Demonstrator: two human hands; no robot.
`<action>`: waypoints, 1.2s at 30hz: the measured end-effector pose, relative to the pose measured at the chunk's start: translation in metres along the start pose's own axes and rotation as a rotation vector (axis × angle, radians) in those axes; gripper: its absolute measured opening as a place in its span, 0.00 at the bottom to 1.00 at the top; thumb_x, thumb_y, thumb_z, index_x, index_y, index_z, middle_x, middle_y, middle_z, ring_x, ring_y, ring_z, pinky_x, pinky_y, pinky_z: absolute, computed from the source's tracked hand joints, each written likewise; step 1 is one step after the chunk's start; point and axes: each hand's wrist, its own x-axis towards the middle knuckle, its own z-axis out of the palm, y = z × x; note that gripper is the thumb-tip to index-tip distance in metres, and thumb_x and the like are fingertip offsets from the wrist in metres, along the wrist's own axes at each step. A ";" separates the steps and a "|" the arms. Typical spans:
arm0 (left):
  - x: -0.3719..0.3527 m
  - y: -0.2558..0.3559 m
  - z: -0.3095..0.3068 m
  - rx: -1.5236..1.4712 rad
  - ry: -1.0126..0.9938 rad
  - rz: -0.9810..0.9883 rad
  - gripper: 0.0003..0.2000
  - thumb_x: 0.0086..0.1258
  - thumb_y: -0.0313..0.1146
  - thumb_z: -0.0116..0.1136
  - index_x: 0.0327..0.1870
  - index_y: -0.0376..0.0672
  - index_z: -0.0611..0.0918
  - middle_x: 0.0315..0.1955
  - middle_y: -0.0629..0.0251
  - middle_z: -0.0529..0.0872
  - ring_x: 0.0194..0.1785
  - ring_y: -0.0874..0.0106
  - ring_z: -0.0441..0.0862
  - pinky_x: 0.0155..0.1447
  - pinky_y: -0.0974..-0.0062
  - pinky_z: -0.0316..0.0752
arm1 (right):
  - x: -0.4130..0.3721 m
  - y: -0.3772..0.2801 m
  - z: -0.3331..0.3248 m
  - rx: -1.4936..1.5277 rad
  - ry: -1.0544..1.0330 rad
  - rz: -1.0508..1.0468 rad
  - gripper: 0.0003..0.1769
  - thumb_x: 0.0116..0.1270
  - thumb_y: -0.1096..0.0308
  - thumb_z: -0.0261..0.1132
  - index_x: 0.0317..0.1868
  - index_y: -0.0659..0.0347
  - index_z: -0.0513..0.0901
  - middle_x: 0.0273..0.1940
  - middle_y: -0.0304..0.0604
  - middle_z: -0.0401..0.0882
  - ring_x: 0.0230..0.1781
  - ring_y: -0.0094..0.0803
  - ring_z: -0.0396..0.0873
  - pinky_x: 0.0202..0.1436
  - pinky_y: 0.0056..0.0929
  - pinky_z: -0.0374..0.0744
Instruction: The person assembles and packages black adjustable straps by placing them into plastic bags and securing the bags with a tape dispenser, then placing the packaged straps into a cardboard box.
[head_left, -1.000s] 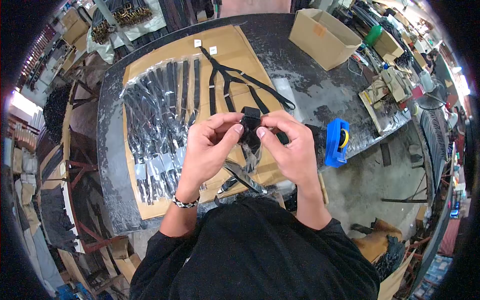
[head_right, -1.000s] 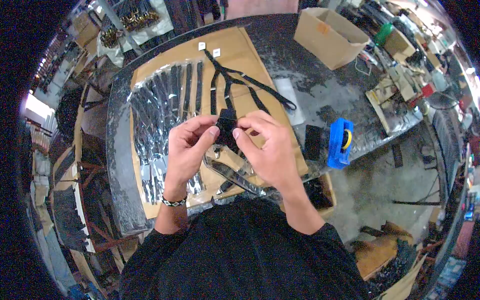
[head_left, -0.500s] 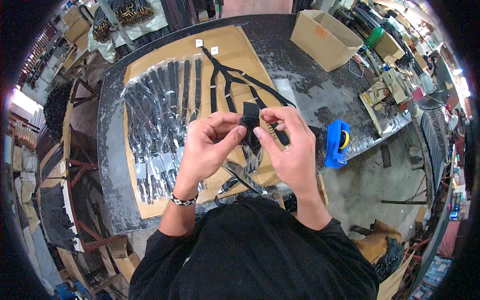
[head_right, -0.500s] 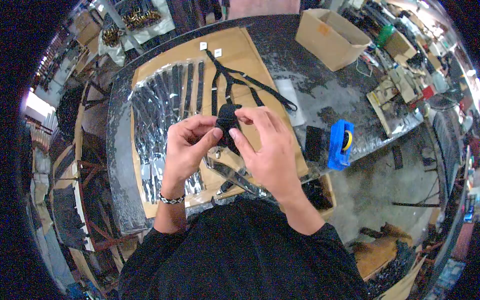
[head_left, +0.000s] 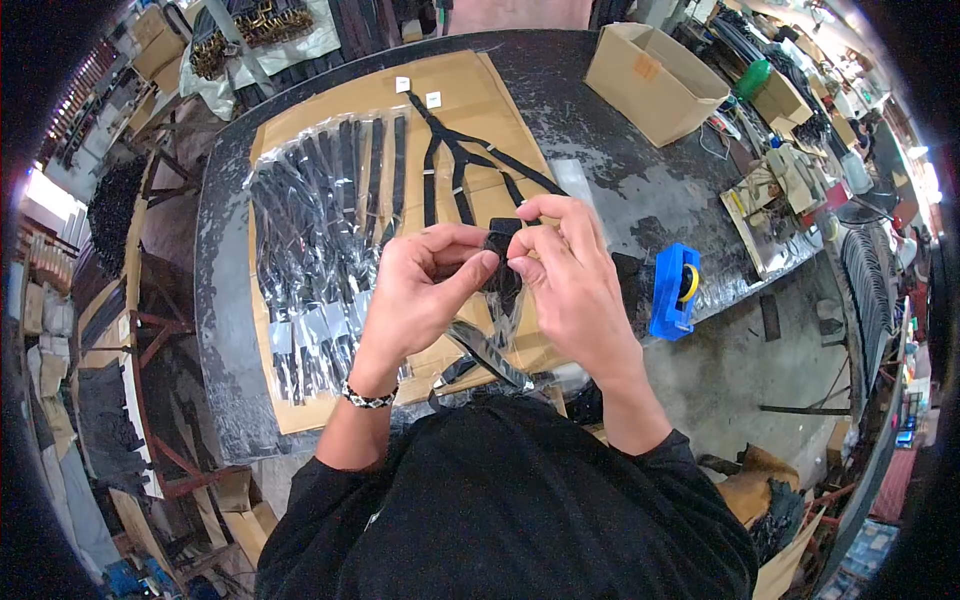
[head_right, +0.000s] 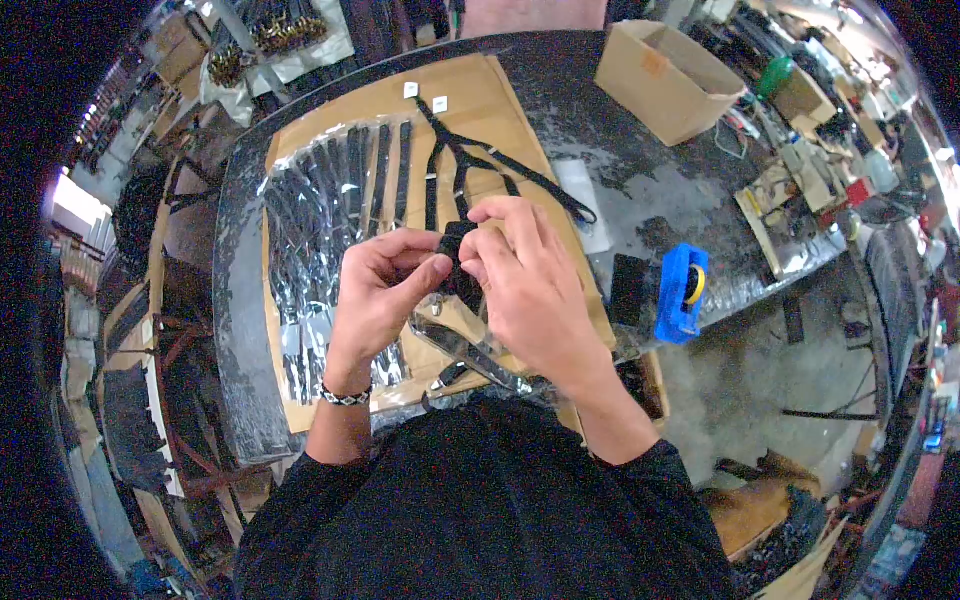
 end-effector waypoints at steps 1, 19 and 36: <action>0.000 0.001 0.000 0.022 -0.002 -0.004 0.10 0.72 0.23 0.63 0.51 0.28 0.82 0.39 0.60 0.91 0.43 0.80 0.86 0.47 0.82 0.81 | 0.000 0.001 0.001 -0.006 -0.004 -0.001 0.06 0.62 0.77 0.67 0.38 0.64 0.78 0.52 0.48 0.73 0.52 0.47 0.75 0.54 0.43 0.75; 0.009 -0.004 -0.014 -0.126 -0.076 -0.014 0.08 0.69 0.22 0.66 0.47 0.31 0.84 0.36 0.68 0.89 0.39 0.86 0.82 0.42 0.86 0.77 | -0.001 -0.004 0.012 0.222 0.186 0.144 0.11 0.69 0.69 0.69 0.45 0.65 0.78 0.46 0.43 0.77 0.43 0.35 0.80 0.43 0.32 0.79; 0.000 0.032 -0.002 0.137 0.054 0.122 0.12 0.70 0.25 0.66 0.49 0.28 0.82 0.39 0.58 0.91 0.42 0.80 0.85 0.47 0.80 0.79 | 0.006 -0.003 0.002 0.711 0.043 0.398 0.09 0.68 0.72 0.71 0.44 0.66 0.82 0.37 0.36 0.82 0.36 0.19 0.78 0.41 0.22 0.77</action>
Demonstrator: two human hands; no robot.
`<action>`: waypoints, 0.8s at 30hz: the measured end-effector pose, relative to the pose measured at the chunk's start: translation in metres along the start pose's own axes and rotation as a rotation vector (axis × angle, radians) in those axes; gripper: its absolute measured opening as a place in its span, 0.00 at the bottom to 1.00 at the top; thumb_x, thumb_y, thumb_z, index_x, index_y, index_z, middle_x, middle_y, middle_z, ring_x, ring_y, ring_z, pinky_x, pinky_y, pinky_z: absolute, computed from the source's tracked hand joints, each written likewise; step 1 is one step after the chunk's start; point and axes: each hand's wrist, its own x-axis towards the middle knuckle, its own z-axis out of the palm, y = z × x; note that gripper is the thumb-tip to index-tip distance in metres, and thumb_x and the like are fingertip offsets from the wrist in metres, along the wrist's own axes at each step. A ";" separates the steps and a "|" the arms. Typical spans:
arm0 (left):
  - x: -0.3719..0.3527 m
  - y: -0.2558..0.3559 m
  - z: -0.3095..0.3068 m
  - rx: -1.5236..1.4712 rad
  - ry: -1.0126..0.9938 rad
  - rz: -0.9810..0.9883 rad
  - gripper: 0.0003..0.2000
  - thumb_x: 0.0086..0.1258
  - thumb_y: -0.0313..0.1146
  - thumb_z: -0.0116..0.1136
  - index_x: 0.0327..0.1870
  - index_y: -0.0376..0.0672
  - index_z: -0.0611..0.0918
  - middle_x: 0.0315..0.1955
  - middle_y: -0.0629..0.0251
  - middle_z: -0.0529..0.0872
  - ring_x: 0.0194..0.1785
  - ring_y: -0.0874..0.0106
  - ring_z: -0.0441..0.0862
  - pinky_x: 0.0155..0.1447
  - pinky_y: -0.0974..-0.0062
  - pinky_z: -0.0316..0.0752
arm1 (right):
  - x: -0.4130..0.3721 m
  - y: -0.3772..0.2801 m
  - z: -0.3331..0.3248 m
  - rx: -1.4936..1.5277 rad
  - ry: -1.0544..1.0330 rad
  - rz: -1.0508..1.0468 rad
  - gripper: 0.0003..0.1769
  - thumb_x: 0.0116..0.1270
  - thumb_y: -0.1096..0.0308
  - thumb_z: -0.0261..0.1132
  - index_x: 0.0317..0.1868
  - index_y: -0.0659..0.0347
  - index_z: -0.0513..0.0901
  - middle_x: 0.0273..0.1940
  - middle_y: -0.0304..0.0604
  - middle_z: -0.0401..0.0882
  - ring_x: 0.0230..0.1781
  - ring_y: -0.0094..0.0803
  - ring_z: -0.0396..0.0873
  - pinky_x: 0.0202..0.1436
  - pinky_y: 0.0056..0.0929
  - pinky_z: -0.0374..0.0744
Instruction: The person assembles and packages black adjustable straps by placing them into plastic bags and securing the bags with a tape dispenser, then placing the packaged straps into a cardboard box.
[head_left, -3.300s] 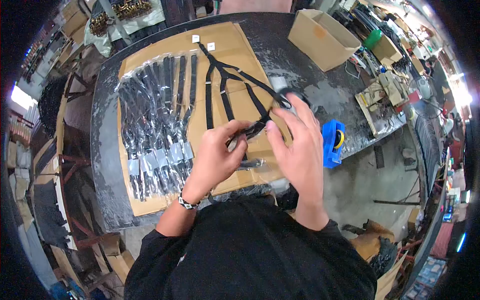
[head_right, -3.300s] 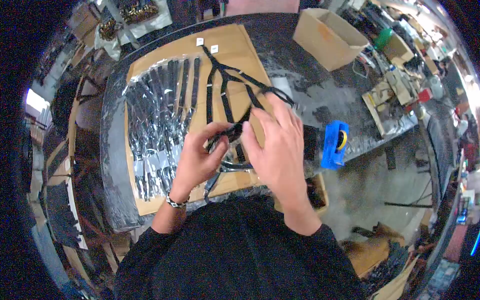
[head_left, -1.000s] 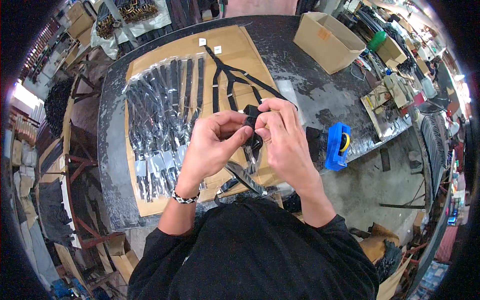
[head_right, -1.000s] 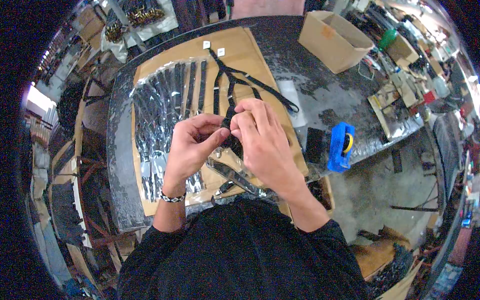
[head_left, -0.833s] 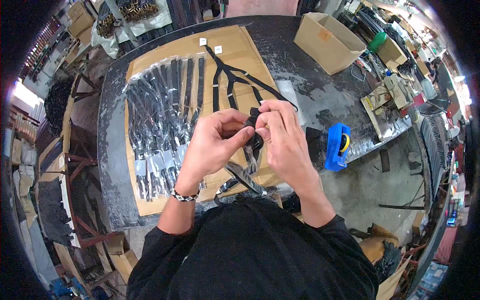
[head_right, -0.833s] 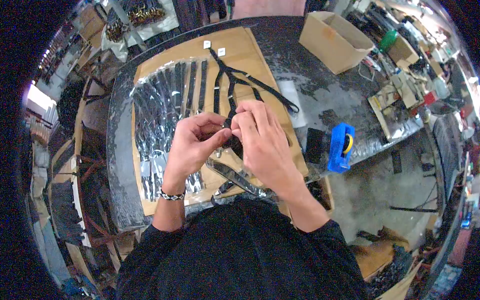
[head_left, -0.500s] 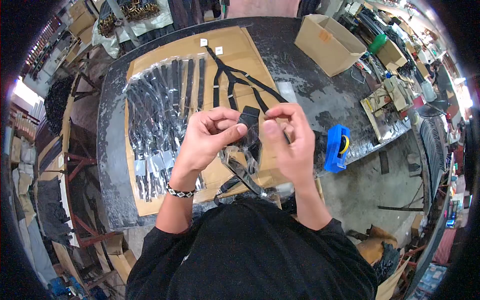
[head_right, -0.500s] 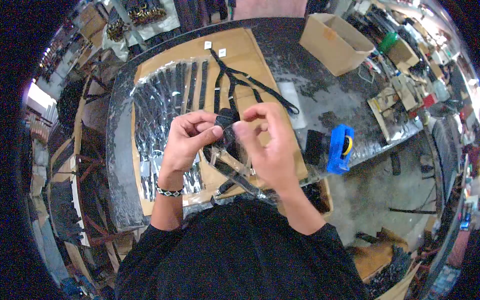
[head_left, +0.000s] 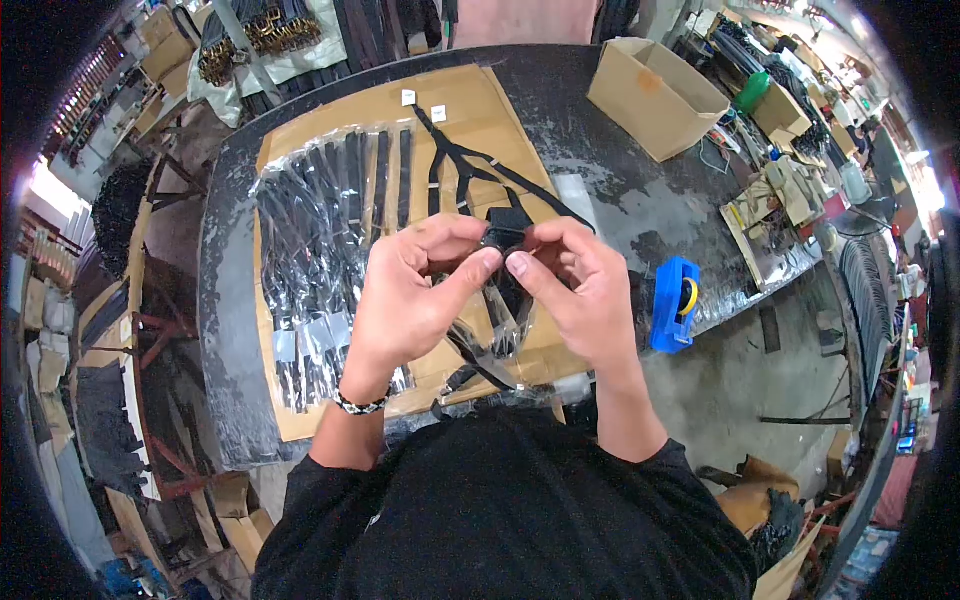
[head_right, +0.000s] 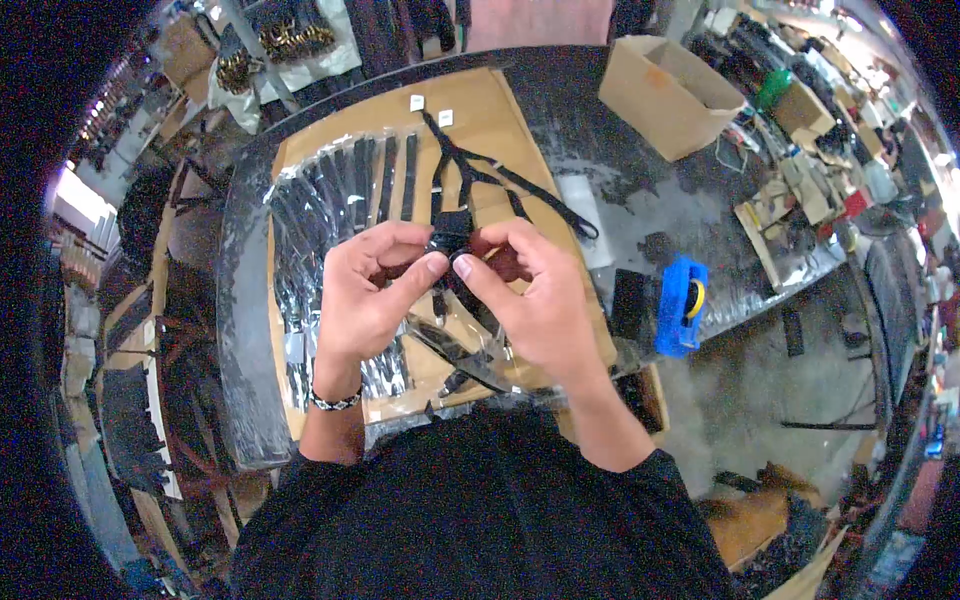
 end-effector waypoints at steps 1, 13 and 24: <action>0.001 0.007 0.000 0.062 0.024 0.025 0.12 0.69 0.25 0.67 0.49 0.28 0.81 0.38 0.57 0.91 0.42 0.79 0.85 0.49 0.78 0.80 | 0.002 -0.004 0.002 0.005 0.024 -0.005 0.09 0.67 0.71 0.71 0.42 0.66 0.82 0.36 0.37 0.83 0.34 0.20 0.79 0.39 0.23 0.78; 0.009 0.030 -0.020 0.057 -0.088 -0.014 0.12 0.72 0.26 0.65 0.52 0.31 0.80 0.33 0.69 0.89 0.37 0.85 0.80 0.41 0.84 0.75 | 0.022 -0.020 0.000 -0.053 -0.067 -0.137 0.10 0.65 0.71 0.73 0.39 0.65 0.81 0.32 0.34 0.77 0.31 0.19 0.75 0.36 0.21 0.74; 0.007 0.014 -0.033 -0.150 -0.107 0.017 0.09 0.71 0.22 0.65 0.48 0.28 0.84 0.37 0.67 0.88 0.41 0.83 0.83 0.45 0.84 0.79 | 0.020 -0.012 0.000 0.023 -0.091 -0.148 0.09 0.66 0.70 0.73 0.39 0.65 0.81 0.32 0.34 0.79 0.32 0.19 0.74 0.38 0.21 0.74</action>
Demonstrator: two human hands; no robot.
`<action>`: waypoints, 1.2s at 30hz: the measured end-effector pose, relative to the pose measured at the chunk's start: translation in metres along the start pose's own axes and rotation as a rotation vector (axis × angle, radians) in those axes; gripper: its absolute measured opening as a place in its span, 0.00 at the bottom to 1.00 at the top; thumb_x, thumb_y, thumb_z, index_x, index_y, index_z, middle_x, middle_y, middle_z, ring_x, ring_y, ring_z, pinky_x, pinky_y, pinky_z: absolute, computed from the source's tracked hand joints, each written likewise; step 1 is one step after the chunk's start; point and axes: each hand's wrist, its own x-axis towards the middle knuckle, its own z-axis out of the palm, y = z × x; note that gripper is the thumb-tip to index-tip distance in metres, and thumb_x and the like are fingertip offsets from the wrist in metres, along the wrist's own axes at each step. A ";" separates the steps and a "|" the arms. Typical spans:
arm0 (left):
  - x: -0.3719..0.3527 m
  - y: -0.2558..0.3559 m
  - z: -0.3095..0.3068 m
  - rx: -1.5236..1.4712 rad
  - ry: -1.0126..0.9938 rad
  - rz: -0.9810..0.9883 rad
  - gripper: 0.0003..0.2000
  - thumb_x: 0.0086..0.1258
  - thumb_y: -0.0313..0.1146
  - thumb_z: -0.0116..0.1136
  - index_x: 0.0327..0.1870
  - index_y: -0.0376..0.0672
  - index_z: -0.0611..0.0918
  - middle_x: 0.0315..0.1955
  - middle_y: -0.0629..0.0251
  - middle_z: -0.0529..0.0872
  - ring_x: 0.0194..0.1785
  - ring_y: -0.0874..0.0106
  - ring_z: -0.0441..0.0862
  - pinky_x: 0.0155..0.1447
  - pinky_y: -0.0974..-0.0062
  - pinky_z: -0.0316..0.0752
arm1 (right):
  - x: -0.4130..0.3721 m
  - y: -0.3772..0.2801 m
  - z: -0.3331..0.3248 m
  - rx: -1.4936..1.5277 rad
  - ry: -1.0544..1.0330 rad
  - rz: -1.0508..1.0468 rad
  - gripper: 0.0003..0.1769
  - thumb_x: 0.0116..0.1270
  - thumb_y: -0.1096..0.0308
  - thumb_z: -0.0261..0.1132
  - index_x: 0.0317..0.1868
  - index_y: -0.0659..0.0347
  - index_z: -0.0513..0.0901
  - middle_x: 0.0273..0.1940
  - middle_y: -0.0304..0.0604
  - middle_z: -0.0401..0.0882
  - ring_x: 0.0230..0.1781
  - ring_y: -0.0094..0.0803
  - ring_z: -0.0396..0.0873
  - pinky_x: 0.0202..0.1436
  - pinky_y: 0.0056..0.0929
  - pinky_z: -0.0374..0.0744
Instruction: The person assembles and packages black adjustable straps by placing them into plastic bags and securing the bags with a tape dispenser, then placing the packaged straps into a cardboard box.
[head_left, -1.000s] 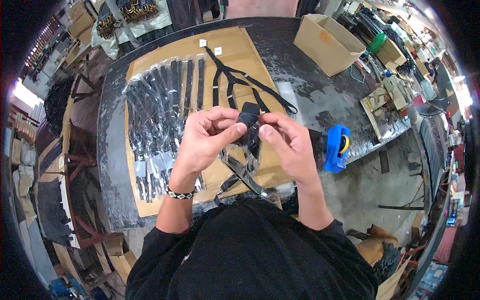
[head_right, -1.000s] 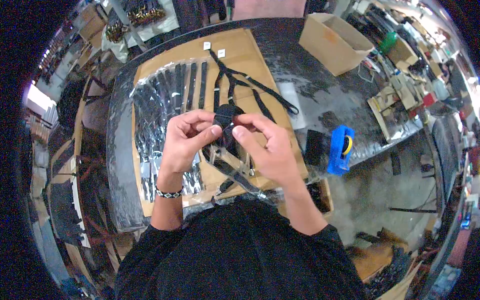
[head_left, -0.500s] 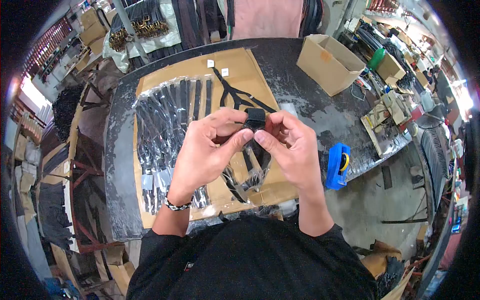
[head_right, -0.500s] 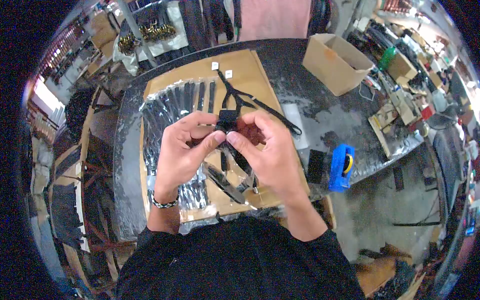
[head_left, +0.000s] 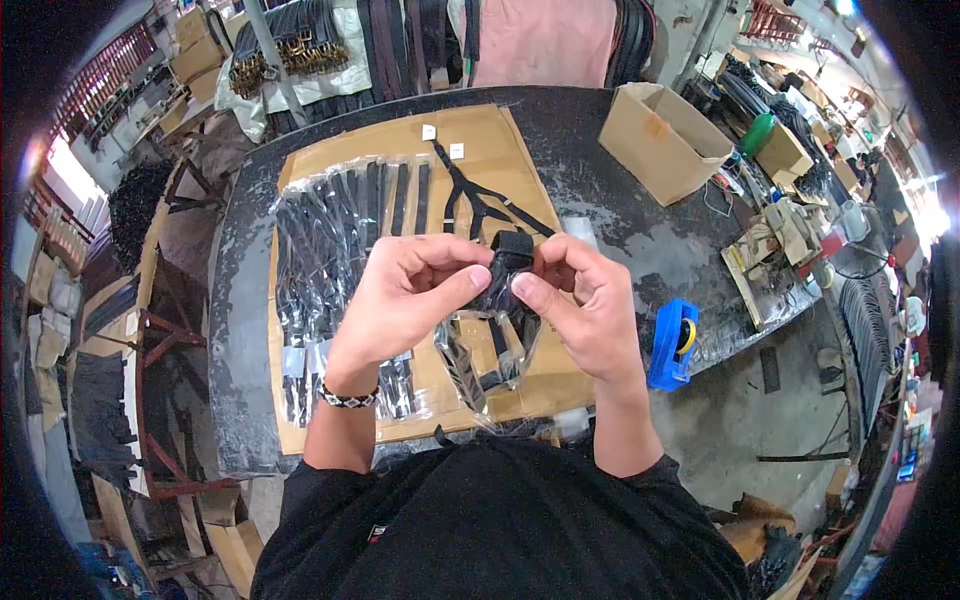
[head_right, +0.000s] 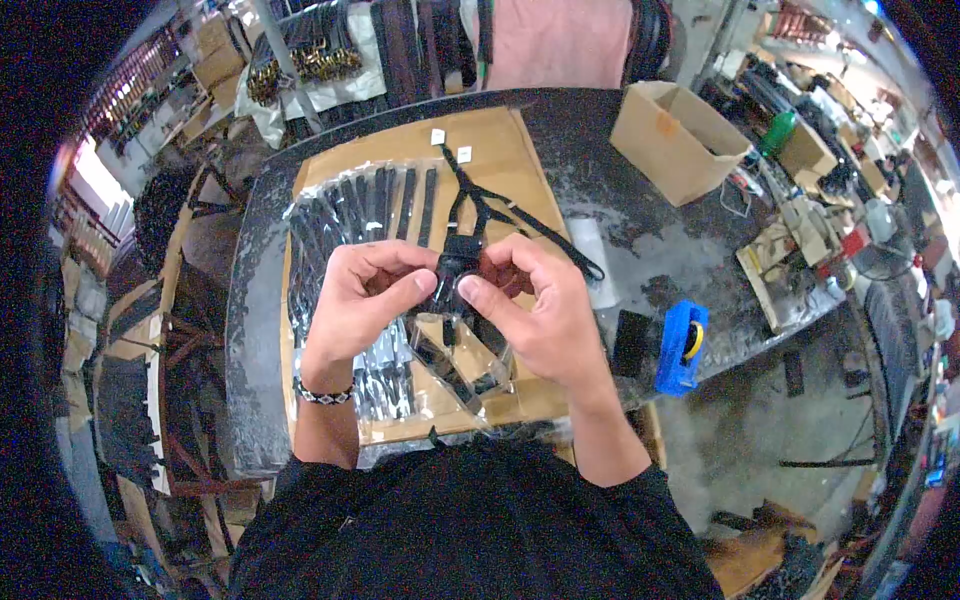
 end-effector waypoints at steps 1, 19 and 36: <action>-0.001 0.002 0.002 -0.006 0.008 -0.002 0.09 0.71 0.22 0.64 0.48 0.28 0.84 0.37 0.67 0.88 0.41 0.83 0.83 0.44 0.84 0.79 | 0.000 0.000 0.000 0.005 0.000 -0.004 0.09 0.66 0.70 0.73 0.39 0.65 0.81 0.32 0.34 0.79 0.32 0.19 0.74 0.38 0.21 0.74; -0.006 0.012 0.022 0.250 0.086 0.053 0.05 0.69 0.25 0.67 0.37 0.34 0.83 0.30 0.73 0.83 0.35 0.87 0.78 0.37 0.84 0.73 | 0.005 -0.001 -0.006 -0.110 -0.087 -0.029 0.16 0.61 0.66 0.78 0.35 0.66 0.79 0.29 0.38 0.77 0.29 0.22 0.73 0.35 0.25 0.74; 0.008 -0.003 0.001 0.092 -0.148 -0.005 0.06 0.69 0.26 0.68 0.35 0.38 0.80 0.27 0.78 0.78 0.32 0.88 0.73 0.33 0.85 0.67 | 0.007 0.021 -0.005 0.142 -0.121 0.104 0.10 0.61 0.70 0.77 0.30 0.61 0.82 0.27 0.27 0.76 0.27 0.12 0.69 0.31 0.16 0.66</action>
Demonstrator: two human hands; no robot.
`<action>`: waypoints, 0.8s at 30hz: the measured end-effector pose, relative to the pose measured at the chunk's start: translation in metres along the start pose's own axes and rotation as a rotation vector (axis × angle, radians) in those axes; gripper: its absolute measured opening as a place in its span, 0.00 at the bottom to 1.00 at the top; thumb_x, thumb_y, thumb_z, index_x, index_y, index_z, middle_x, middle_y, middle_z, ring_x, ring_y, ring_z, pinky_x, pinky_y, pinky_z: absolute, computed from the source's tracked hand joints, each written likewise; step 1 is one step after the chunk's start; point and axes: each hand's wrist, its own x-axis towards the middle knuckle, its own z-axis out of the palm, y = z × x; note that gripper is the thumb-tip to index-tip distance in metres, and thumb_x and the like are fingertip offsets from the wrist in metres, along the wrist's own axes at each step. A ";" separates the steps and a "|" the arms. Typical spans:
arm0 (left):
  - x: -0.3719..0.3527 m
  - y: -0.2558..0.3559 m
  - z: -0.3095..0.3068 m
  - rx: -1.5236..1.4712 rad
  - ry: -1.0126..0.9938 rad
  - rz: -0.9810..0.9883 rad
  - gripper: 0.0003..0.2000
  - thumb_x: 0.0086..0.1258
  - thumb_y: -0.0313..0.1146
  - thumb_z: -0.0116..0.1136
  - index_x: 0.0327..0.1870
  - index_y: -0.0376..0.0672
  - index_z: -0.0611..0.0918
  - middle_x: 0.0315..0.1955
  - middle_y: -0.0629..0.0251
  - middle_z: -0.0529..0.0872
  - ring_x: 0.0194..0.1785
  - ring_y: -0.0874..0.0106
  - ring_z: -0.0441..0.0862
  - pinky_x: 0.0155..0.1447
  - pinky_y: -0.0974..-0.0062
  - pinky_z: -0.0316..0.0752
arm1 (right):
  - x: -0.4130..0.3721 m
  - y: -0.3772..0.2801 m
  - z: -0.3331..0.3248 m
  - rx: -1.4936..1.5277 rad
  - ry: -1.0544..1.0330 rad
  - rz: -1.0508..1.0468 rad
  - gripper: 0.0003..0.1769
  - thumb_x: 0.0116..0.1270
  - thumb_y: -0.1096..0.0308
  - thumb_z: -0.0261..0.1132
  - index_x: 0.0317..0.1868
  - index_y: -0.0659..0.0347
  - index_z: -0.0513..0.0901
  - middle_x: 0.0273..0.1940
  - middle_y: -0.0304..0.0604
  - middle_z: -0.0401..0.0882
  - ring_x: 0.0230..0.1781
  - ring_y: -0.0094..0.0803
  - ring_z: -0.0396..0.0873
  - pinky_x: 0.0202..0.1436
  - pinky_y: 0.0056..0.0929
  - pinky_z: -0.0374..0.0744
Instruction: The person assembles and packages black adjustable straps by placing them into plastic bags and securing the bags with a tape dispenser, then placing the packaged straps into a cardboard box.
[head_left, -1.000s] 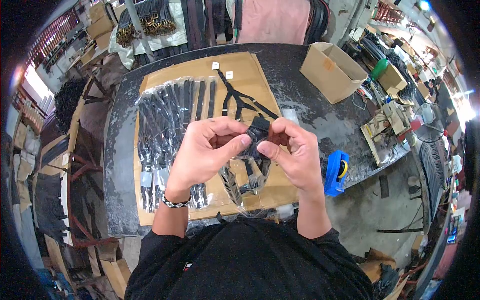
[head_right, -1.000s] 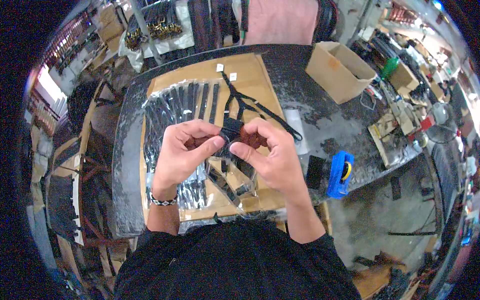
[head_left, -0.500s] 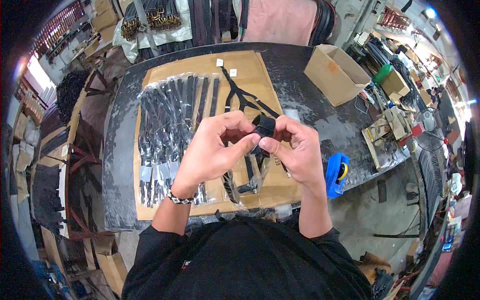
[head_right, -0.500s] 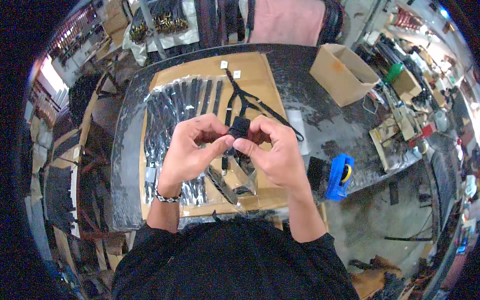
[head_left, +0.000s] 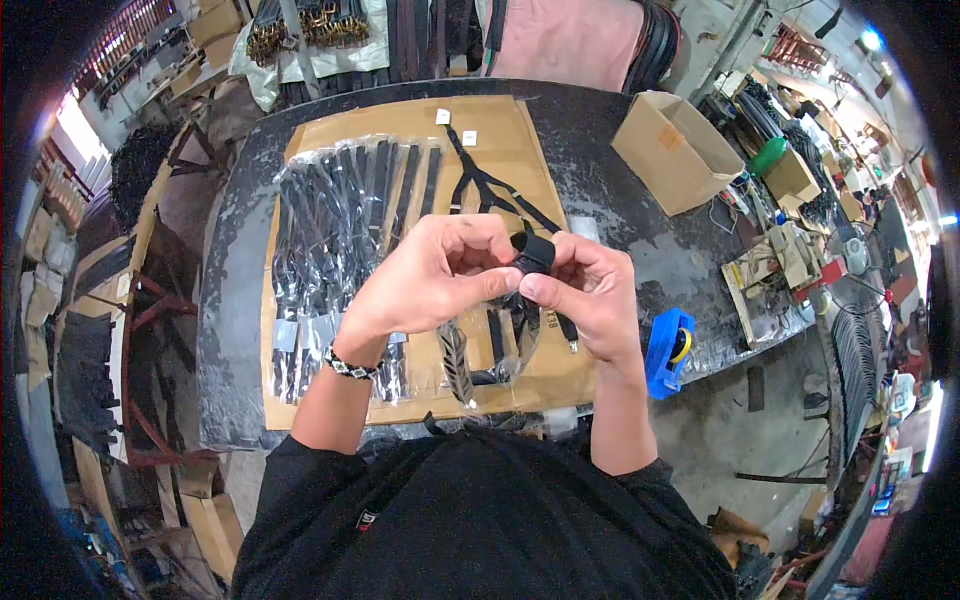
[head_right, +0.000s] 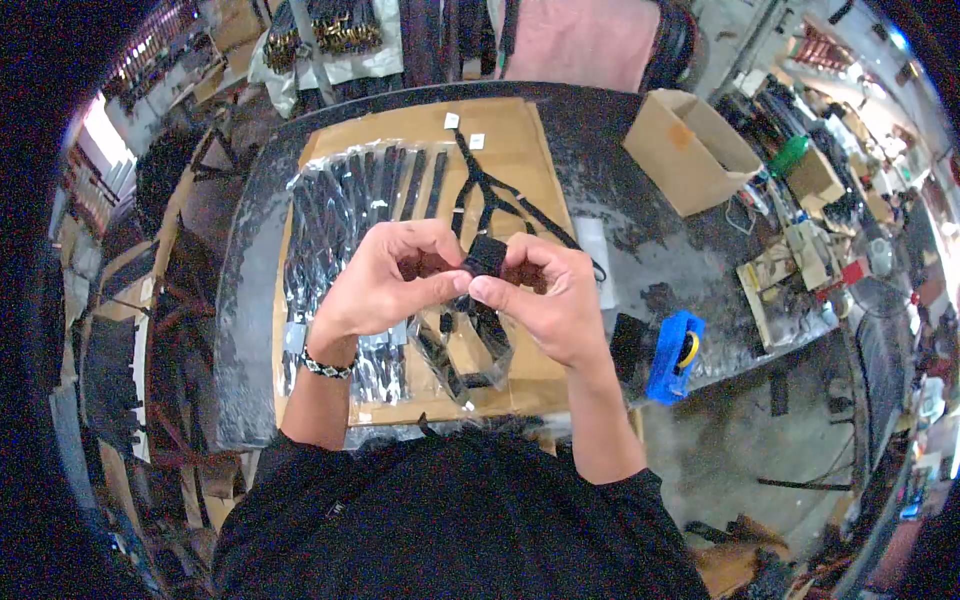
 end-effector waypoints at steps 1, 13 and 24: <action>0.000 0.003 0.001 0.020 -0.004 -0.008 0.06 0.70 0.25 0.67 0.36 0.37 0.80 0.27 0.78 0.78 0.32 0.89 0.72 0.34 0.85 0.67 | 0.000 0.002 -0.001 0.003 0.002 0.004 0.10 0.61 0.70 0.77 0.30 0.61 0.82 0.26 0.26 0.76 0.27 0.11 0.69 0.31 0.16 0.66; -0.007 -0.014 -0.005 -0.068 0.037 -0.006 0.04 0.71 0.24 0.65 0.40 0.37 0.81 0.30 0.77 0.81 0.34 0.88 0.75 0.35 0.86 0.68 | -0.002 0.005 0.020 0.068 0.143 0.018 0.07 0.62 0.73 0.75 0.33 0.61 0.83 0.28 0.26 0.77 0.27 0.11 0.70 0.30 0.15 0.65; -0.010 -0.008 -0.002 -0.002 0.052 -0.074 0.05 0.69 0.23 0.65 0.36 0.38 0.78 0.30 0.75 0.83 0.34 0.87 0.77 0.38 0.84 0.74 | -0.004 0.003 0.012 0.056 -0.017 0.050 0.10 0.63 0.69 0.76 0.35 0.62 0.82 0.31 0.29 0.78 0.32 0.15 0.73 0.37 0.18 0.70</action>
